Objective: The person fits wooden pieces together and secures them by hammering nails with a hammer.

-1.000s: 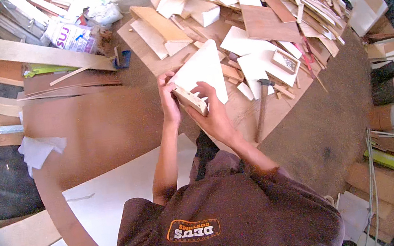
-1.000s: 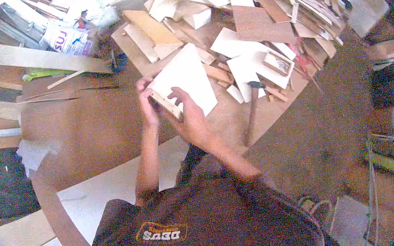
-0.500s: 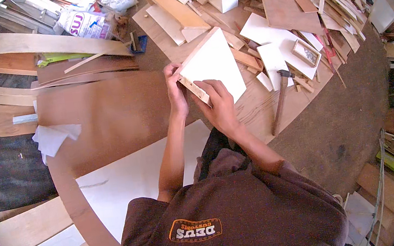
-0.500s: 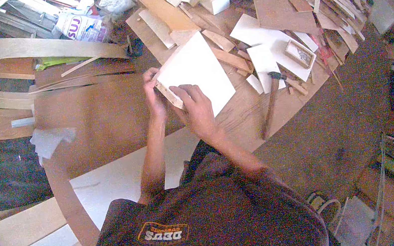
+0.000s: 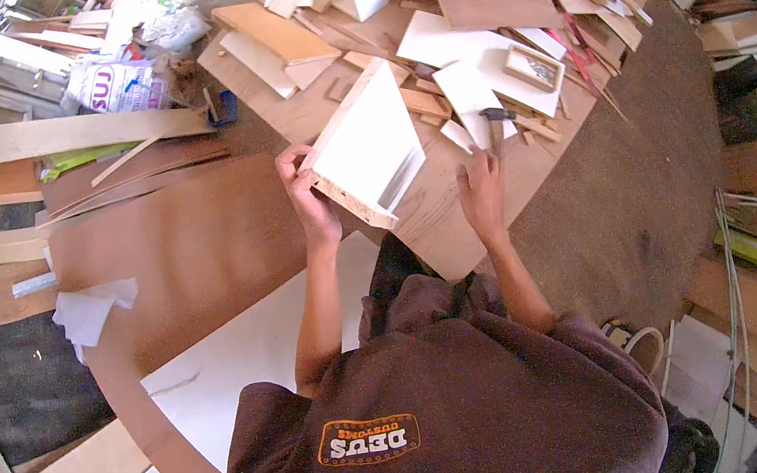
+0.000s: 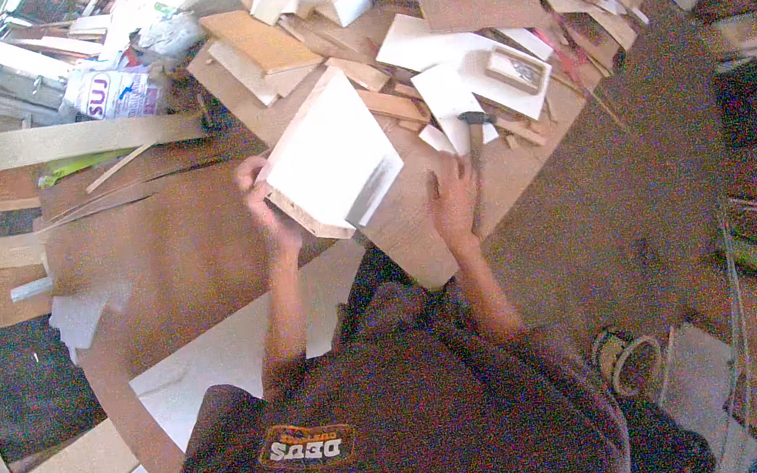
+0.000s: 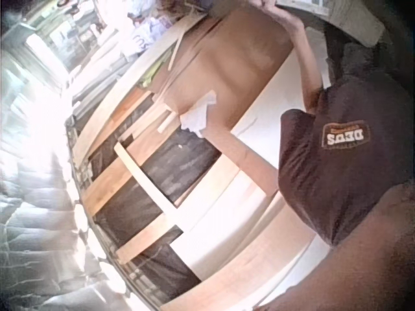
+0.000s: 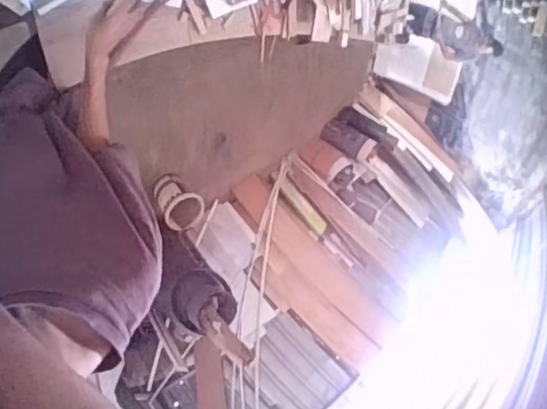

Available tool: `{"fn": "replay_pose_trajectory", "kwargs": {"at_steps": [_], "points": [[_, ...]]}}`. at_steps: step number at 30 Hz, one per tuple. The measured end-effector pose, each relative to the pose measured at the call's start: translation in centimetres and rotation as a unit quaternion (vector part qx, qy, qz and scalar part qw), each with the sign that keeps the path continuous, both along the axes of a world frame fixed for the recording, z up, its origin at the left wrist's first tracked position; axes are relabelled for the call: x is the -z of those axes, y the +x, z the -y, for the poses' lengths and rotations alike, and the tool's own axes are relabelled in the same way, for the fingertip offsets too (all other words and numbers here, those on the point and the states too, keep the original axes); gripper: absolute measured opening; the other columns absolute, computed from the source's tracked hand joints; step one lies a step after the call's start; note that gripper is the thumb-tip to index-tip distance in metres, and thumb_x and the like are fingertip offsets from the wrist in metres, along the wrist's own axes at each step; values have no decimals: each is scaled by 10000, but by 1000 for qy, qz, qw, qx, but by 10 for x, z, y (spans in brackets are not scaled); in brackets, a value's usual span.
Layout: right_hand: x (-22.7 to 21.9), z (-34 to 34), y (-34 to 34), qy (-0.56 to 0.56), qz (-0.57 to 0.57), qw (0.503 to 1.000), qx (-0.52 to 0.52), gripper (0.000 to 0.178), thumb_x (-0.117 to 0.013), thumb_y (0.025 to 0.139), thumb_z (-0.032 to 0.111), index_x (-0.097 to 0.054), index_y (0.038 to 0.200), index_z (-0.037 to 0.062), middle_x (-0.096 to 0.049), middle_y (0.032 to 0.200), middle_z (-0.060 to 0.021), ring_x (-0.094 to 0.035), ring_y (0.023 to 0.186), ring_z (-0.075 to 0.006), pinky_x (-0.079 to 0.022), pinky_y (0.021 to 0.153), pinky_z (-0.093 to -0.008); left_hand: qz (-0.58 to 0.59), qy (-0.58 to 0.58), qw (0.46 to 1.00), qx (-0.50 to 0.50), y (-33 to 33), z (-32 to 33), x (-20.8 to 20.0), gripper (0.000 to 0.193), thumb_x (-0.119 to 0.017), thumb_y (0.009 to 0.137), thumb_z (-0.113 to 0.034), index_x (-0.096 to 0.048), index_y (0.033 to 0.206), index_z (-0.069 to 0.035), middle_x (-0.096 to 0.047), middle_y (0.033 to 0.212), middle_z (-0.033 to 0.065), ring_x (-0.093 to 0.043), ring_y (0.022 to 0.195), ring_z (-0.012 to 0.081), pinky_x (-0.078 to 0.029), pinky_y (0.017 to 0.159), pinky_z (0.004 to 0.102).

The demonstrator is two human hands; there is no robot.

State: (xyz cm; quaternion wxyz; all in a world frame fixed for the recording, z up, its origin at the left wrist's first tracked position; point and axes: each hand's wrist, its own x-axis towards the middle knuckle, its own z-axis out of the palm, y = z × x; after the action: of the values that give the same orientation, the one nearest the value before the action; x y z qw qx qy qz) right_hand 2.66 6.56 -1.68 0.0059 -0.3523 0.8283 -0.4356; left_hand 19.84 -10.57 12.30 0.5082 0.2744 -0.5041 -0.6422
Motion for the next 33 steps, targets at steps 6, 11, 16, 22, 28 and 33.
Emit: {"fn": "replay_pose_trajectory", "kwargs": {"at_steps": [6, 11, 16, 22, 28, 33], "points": [[76, -43, -8, 289, 59, 951, 97, 746, -680, 807, 173, -299, 1433, 36, -450, 1337, -281, -491, 1179, -472, -418, 981, -536, -12, -34, 999, 16, 0, -11, 0, 309, -459, 838, -229, -466, 1086, -45, -523, 1245, 175, -502, 1158, 269, -365, 1044, 411], [77, -27, -13, 170, 222, 952, 125, 748, -647, 797, 83, -265, 1436, 17, -484, 1277, -316, -510, 1163, -486, -443, 962, -497, -4, -124, 992, -4, -1, -19, -3, 203, -476, 868, -204, -476, 1022, -71, -509, 1283, 187, -485, 1194, 289, -344, 1068, 432], [45, -42, -7, 0, 154, 984, 89, 666, -635, 833, 38, -289, 1401, 0, -554, 835, -110, -589, 752, -249, -474, 696, -376, 76, -221, 972, -35, 3, -34, -11, 154, -394, 1015, -198, -473, 1025, -66, -525, 1294, 200, -470, 1227, 296, -323, 1073, 436], [-76, -51, -7, -137, 216, 963, -83, 598, -601, 872, 17, -329, 1405, 30, -565, 904, -68, -542, 762, -160, -474, 695, -313, 30, -239, 970, -33, 8, -38, -4, 137, -393, 1057, -156, -471, 1087, -48, -507, 1323, 184, -487, 1179, 240, -357, 1034, 355], [-187, 8, 10, -59, 112, 980, -151, 313, -604, 936, 149, -539, 1205, 3, -508, 786, -22, -418, 654, -80, -378, 587, -260, 52, -275, 960, -21, 13, -33, 4, 234, -490, 1018, -274, -430, 1128, -77, -448, 1381, 227, -444, 1263, 306, -337, 1067, 433], [-227, 14, 20, 28, 113, 959, -257, 299, -652, 932, 192, -572, 1143, -3, -463, 731, -16, -382, 650, -89, -333, 557, -274, 29, -313, 947, 59, 12, -35, 10, 754, -835, 751, -429, -347, 1246, -138, -276, 1488, 235, -300, 1390, 371, -275, 1118, 503]]}}
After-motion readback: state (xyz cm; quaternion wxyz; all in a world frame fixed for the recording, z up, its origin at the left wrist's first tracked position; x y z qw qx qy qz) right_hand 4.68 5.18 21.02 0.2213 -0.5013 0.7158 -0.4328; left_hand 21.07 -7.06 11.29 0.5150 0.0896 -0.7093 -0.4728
